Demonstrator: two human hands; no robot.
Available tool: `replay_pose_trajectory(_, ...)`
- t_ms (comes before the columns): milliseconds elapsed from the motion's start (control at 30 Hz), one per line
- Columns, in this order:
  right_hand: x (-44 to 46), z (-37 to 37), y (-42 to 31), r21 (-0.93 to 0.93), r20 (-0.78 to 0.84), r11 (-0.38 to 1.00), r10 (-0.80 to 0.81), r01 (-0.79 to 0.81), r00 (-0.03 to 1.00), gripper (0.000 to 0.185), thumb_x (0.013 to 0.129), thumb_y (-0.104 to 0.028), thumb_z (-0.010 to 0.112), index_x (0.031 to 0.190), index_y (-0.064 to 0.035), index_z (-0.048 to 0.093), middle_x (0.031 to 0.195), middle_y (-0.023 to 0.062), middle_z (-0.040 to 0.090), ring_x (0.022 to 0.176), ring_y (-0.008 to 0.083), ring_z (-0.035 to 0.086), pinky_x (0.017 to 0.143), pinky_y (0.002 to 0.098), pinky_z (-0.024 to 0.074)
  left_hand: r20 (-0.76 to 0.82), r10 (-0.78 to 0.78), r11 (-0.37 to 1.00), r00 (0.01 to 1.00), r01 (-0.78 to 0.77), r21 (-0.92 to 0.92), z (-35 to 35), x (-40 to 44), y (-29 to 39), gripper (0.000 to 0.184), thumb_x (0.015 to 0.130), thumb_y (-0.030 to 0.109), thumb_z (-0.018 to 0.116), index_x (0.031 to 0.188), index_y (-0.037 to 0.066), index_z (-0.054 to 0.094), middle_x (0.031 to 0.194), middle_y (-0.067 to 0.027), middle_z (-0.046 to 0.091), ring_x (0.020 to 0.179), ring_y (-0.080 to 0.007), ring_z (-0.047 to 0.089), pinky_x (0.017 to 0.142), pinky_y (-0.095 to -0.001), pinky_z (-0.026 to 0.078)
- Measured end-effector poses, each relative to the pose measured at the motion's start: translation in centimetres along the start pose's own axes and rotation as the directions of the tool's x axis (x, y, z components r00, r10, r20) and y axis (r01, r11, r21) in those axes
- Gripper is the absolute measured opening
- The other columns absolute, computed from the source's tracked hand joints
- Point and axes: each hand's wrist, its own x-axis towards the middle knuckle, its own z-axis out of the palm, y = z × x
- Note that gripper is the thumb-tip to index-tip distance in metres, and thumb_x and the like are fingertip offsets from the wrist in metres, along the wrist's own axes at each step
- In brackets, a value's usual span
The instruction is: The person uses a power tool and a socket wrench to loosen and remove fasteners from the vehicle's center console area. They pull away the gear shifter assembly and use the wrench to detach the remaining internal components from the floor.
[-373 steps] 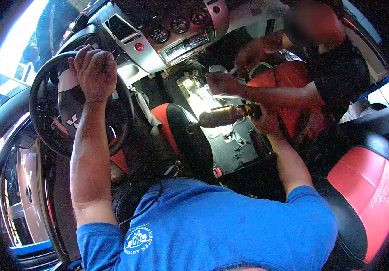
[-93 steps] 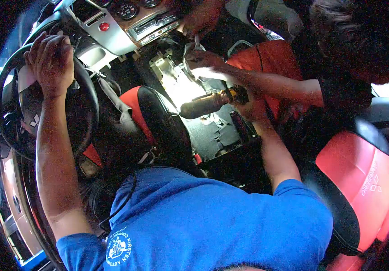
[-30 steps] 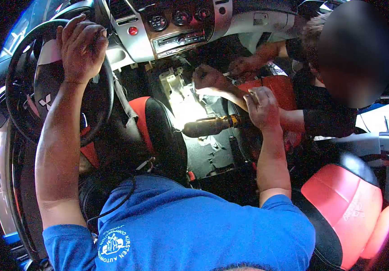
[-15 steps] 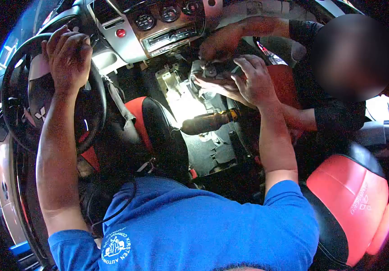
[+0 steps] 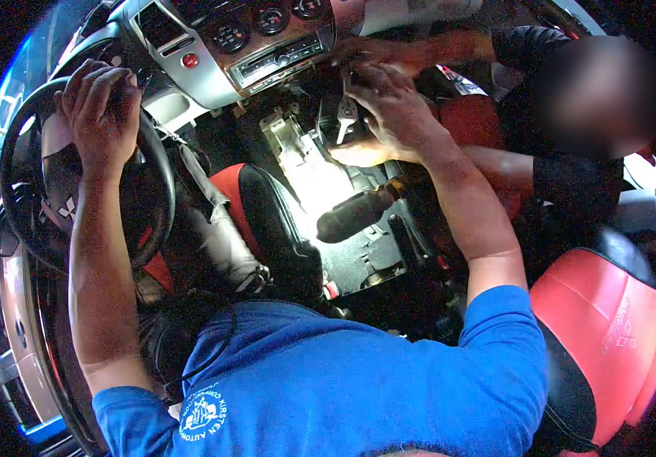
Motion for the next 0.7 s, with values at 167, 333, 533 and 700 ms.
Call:
replay_pose_trajectory(167,2.5,0.4,-0.9,0.106,0.219,0.99,0.064,-0.089,0.974,0.05,0.087,-0.023,0.069,0.136,-0.0174,0.061,0.144,0.0177,0.05,0.137,0.0365,0.044,0.116,0.0515,0.033,-0.14,0.058,0.965,0.988,-0.092,-0.247,-1.2,1.5,9.0,0.026,0.083,0.023,0.077,0.105,0.012,0.069,0.112,-0.0113,0.068,0.115,-0.0311,0.06,0.104,-0.0452,0.041)
replay_pose_trajectory(333,3.4,2.5,0.1,-0.129,0.33,0.988,-0.043,0.09,0.943,0.056,0.086,-0.036,0.072,0.137,-0.0171,0.058,0.144,0.0169,0.05,0.135,0.0371,0.046,0.117,0.0486,0.0337,0.491,0.064,0.718,0.869,0.301,-0.627,4.6,-0.3,18.8,0.049,0.083,0.029,0.077,0.123,0.005,0.064,0.115,-0.0185,0.067,0.109,-0.0377,0.064,0.095,-0.047,0.051)
replay_pose_trajectory(533,3.0,3.9,1.0,0.14,0.321,0.986,0.04,-0.089,0.946,0.057,0.085,-0.036,0.075,0.136,-0.0169,0.059,0.146,0.0138,0.048,0.135,0.0371,0.045,0.114,0.0506,0.0376,0.903,-0.077,0.41,0.424,0.839,-0.358,15.6,-1.9,23.0,0.06,0.096,0.043,0.062,0.136,0.0,0.054,0.128,-0.0252,0.064,0.12,-0.0413,0.061,0.102,-0.0453,0.049)
replay_pose_trajectory(700,2.3,6.0,1.5,0.196,0.259,0.981,-0.045,-0.007,0.965,0.057,0.084,-0.037,0.077,0.133,-0.0144,0.061,0.145,0.0111,0.05,0.136,0.0369,0.045,0.111,0.0478,0.0439,0.902,0.093,0.321,0.422,0.844,-0.429,17.5,-2.9,23.9,0.055,0.099,0.04,0.058,0.14,0.004,0.051,0.133,-0.021,0.063,0.124,-0.0362,0.061,0.104,-0.0445,0.048)
